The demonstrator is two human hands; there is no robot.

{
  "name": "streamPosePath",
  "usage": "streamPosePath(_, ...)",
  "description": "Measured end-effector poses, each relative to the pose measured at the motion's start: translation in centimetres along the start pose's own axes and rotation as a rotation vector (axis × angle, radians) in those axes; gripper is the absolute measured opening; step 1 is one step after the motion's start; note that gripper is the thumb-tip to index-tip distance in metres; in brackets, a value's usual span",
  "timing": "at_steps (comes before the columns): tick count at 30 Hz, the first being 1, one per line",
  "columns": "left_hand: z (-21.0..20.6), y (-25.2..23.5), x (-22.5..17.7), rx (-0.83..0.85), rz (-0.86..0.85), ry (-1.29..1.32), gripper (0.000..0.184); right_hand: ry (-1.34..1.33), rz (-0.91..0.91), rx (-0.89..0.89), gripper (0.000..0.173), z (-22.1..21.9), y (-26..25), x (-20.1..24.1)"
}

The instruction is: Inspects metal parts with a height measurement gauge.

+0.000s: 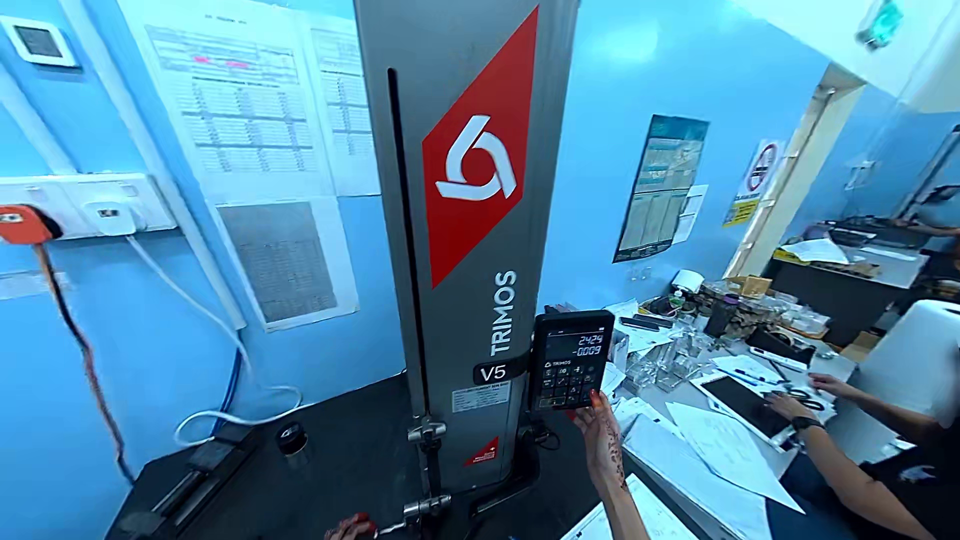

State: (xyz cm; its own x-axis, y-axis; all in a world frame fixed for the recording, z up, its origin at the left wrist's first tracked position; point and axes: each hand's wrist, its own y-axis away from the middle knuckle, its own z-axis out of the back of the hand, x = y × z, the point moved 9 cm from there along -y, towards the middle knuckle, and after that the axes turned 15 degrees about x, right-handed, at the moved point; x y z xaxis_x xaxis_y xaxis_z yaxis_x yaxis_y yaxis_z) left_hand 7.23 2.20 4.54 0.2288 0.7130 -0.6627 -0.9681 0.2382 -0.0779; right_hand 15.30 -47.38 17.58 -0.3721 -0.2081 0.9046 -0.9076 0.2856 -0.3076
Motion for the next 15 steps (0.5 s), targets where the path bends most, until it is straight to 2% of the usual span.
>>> streamPosePath(5,0.0,0.7,1.4,-0.114,-0.014,0.035,0.025,0.005,-0.073,0.018,0.037,-0.1,-0.2,-0.1)
streamPosePath(9,0.1,0.8,1.7,-0.173,-0.01,0.024,0.024,-0.189,-0.167,-0.105,0.059,0.4,-0.4,-2.2)
streamPosePath(10,0.1,0.8,1.7,-0.18,-0.012,0.02,0.024,-0.156,-0.203,-0.113,0.062,0.4,-0.3,-3.0)
streamPosePath(12,0.1,0.8,1.5,-0.192,-0.016,0.011,0.025,-0.003,-0.282,-0.097,0.056,0.2,0.0,-4.3)
streamPosePath(15,0.0,0.7,1.2,-0.199,-0.036,-0.004,0.028,0.303,-0.39,0.093,0.042,-1.1,0.4,-5.5)
